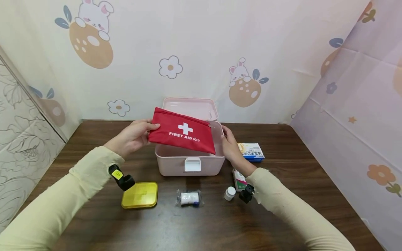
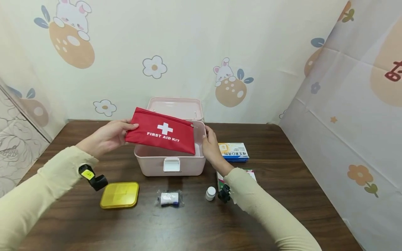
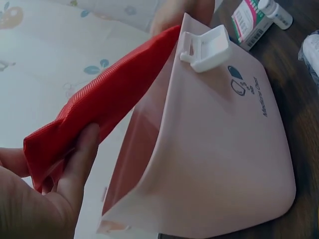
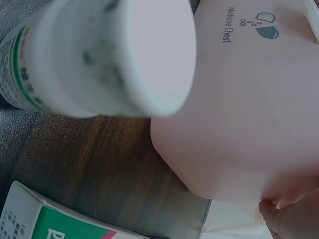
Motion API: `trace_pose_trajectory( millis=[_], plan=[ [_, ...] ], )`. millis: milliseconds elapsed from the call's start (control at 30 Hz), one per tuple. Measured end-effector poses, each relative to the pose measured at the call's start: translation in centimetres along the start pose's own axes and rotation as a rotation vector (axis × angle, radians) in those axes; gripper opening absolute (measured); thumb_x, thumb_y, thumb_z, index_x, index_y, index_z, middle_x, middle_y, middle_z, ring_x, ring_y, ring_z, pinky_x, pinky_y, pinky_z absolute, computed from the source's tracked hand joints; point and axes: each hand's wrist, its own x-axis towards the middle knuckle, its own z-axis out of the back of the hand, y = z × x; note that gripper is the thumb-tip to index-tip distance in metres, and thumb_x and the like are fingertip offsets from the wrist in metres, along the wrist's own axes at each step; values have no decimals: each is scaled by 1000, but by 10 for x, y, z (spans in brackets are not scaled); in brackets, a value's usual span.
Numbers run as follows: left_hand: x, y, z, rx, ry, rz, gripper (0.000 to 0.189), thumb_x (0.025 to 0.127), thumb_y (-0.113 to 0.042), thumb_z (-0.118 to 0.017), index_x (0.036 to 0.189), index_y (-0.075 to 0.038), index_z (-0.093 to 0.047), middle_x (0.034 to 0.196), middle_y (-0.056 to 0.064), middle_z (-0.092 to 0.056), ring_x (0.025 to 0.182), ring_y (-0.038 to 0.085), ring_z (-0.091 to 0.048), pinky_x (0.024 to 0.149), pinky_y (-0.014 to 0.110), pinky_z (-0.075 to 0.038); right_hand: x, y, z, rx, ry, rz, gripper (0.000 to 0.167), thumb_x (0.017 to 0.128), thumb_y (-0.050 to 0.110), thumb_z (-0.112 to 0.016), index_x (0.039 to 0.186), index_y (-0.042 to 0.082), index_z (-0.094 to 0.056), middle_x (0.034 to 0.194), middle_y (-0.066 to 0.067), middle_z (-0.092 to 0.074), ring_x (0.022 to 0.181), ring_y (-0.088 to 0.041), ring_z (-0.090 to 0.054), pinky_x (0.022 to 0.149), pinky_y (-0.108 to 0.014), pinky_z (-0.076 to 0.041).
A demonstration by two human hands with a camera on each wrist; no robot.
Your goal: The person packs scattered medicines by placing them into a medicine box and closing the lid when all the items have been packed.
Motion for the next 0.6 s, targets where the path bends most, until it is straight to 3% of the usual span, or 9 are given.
trace_pose_trajectory(
  millis=[367, 600],
  plan=[
    [16, 2, -19, 77, -18, 13, 39, 98, -9, -47, 136, -1, -40, 104, 5, -54, 76, 13, -61, 69, 23, -52, 0, 1, -2, -8, -18, -5, 48, 103, 15, -34, 149, 9, -23, 150, -13, -30, 132, -30, -34, 107, -47, -31],
    [25, 7, -27, 89, -16, 26, 43, 98, -6, -44, 140, 2, -39, 106, 7, -53, 77, 14, -60, 67, 24, -52, -2, 1, -2, 7, -10, -11, 49, 103, 15, -34, 150, 9, -22, 149, -13, -30, 130, -30, -36, 104, -47, -35]
  ],
)
